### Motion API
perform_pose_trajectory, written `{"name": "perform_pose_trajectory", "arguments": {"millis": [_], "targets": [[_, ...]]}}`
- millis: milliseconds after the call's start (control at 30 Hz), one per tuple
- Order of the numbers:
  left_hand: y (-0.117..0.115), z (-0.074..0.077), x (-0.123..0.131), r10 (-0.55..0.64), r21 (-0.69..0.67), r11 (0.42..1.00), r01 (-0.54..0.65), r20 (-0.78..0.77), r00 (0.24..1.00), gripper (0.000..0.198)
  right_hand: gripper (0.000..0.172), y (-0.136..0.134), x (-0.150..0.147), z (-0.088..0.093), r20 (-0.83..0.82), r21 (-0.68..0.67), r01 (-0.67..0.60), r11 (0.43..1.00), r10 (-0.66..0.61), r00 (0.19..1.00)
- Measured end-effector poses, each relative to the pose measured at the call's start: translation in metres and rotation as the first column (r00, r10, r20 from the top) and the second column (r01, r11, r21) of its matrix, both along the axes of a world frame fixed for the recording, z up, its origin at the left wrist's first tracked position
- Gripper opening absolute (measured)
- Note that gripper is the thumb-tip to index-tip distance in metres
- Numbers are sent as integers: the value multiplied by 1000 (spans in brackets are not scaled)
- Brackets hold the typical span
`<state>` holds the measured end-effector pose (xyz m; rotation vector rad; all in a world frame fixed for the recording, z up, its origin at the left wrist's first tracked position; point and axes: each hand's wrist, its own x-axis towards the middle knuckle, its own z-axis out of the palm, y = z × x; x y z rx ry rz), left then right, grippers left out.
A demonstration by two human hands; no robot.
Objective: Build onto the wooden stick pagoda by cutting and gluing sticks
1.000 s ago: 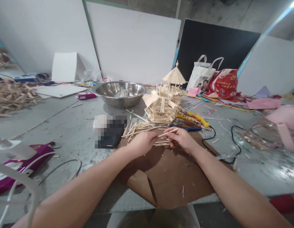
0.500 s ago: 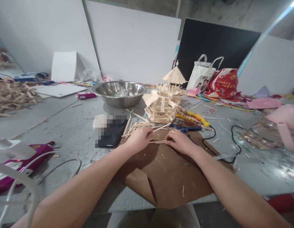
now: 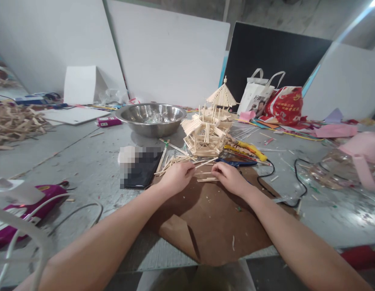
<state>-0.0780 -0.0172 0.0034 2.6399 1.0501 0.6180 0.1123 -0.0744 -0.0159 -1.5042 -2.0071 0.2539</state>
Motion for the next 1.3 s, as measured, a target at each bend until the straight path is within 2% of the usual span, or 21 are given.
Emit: {"name": "perform_pose_trajectory", "arguments": {"millis": [100,167,233,333,433,500,667,900,1167,1233,1300], "targets": [[-1,0,0,-21,-23,1000,20,-12,1000,26,9,-1,0,2,-196,-38,30,999,-36,980],[-1,0,0,-15,-47,999,15,-14,1000,27,11,0,1,1,-359,-95,26,995,-59,931],[-1,2,0,3,-84,996,-4,-12,1000,27,15,1,1,1,-531,-154,1,988,-83,843],[-2,5,1,16,-171,985,-15,5,1000,27,21,3,0,0,-736,-192,-40,981,-118,667],[-5,8,3,4,-267,964,8,45,999,28,24,4,-2,1,-862,-206,-80,975,-142,487],[-7,10,4,-2,-324,946,28,79,997,29,24,3,-3,2,-898,-217,-140,966,-142,416],[-11,8,6,-32,-407,910,76,113,993,33,22,0,-6,3,-905,-260,-256,931,-142,402],[-11,3,5,-40,-495,865,83,96,995,41,22,-1,-7,6,-942,-241,-234,942,-169,290],[-15,8,6,-67,-542,833,115,108,992,40,20,-2,-7,7,-949,-220,-215,952,-158,272],[-18,10,7,-64,-527,841,125,133,989,34,20,-1,-7,7,-952,-212,-206,955,-155,263],[-20,11,9,-54,-444,888,116,150,987,28,19,-1,-6,6,-957,-204,-198,959,-152,249]]}}
